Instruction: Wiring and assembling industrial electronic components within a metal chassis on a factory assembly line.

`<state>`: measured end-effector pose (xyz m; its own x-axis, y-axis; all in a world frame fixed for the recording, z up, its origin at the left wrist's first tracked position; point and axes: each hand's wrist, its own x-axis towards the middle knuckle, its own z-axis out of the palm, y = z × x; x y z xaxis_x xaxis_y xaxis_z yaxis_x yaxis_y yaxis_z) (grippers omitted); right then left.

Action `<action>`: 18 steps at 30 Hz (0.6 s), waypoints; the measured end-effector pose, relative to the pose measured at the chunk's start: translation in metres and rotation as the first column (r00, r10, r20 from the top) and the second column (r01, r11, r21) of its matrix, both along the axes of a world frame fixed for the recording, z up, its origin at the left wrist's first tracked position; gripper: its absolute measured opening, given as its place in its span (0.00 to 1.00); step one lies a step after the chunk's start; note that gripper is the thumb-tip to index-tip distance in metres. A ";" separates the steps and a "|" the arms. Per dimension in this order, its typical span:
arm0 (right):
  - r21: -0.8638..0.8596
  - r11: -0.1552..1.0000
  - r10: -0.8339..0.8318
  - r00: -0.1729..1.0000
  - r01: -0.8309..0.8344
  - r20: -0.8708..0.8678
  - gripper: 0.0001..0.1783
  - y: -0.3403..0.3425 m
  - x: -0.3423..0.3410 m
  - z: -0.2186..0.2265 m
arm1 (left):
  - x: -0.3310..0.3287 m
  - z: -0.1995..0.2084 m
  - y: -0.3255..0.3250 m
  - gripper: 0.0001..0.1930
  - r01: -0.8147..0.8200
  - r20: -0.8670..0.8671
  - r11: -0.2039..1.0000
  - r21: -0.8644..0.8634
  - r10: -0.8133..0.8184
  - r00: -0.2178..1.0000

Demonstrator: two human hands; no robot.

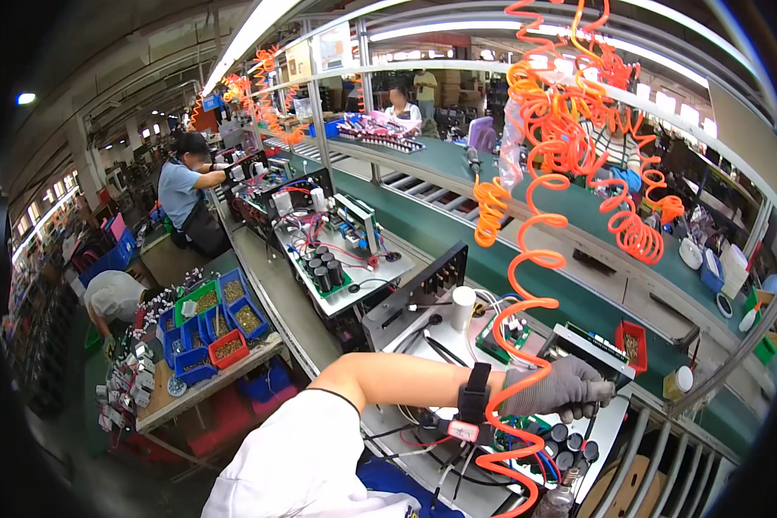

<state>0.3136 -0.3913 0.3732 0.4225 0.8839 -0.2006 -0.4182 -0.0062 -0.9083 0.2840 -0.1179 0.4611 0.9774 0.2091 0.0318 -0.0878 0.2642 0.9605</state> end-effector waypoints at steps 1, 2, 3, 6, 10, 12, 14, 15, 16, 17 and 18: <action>-0.001 1.000 -0.002 1.000 0.002 -0.008 0.54 -0.001 0.000 0.000 | 0.001 -0.001 0.000 0.22 0.001 -0.038 1.000 -0.008 -0.001 0.999; -0.003 1.000 -0.005 1.000 0.005 -0.012 0.54 -0.003 0.000 0.000 | 0.003 -0.001 -0.001 0.22 0.022 -0.048 0.998 -0.052 -0.024 0.999; -0.003 1.000 -0.014 1.000 0.014 -0.013 0.55 -0.004 0.001 0.001 | 0.004 0.000 -0.001 0.21 0.059 -0.013 0.998 -0.033 -0.060 0.998; -0.008 1.000 -0.029 0.999 0.029 -0.029 0.55 -0.010 0.002 0.003 | 0.006 0.002 0.000 0.16 0.050 -0.079 0.990 0.133 -0.040 0.996; 0.002 0.997 -0.073 0.996 0.073 -0.050 0.56 -0.023 0.002 0.008 | 0.006 -0.002 0.000 0.13 0.061 -0.033 0.922 0.382 -0.052 0.998; 0.003 0.993 -0.119 0.991 0.120 -0.060 0.57 -0.032 0.003 0.012 | 0.011 -0.007 0.001 0.16 0.123 -0.101 0.945 0.302 -0.096 0.990; 0.001 0.985 -0.172 0.985 0.172 0.022 0.57 -0.043 0.004 0.014 | 0.019 -0.010 0.002 0.20 0.224 -0.122 0.936 0.271 -0.198 0.973; 0.007 0.988 -0.155 0.987 0.155 -0.054 0.57 -0.048 0.007 0.014 | 0.024 -0.011 0.001 0.22 0.235 -0.162 0.953 0.194 -0.205 0.965; 0.006 0.987 -0.162 0.986 0.163 -0.046 0.58 -0.053 0.009 0.014 | 0.026 -0.011 0.005 0.23 0.210 -0.152 0.975 0.080 -0.196 0.969; -0.065 0.983 -0.175 0.984 0.172 -0.036 0.58 -0.059 0.013 0.015 | 0.033 -0.012 0.008 0.22 0.096 -0.179 0.877 0.471 -0.011 0.984; -0.082 0.979 -0.185 0.983 0.185 -0.002 0.58 -0.060 0.017 0.014 | 0.037 -0.014 0.015 0.17 -0.081 0.076 0.507 0.858 0.031 0.997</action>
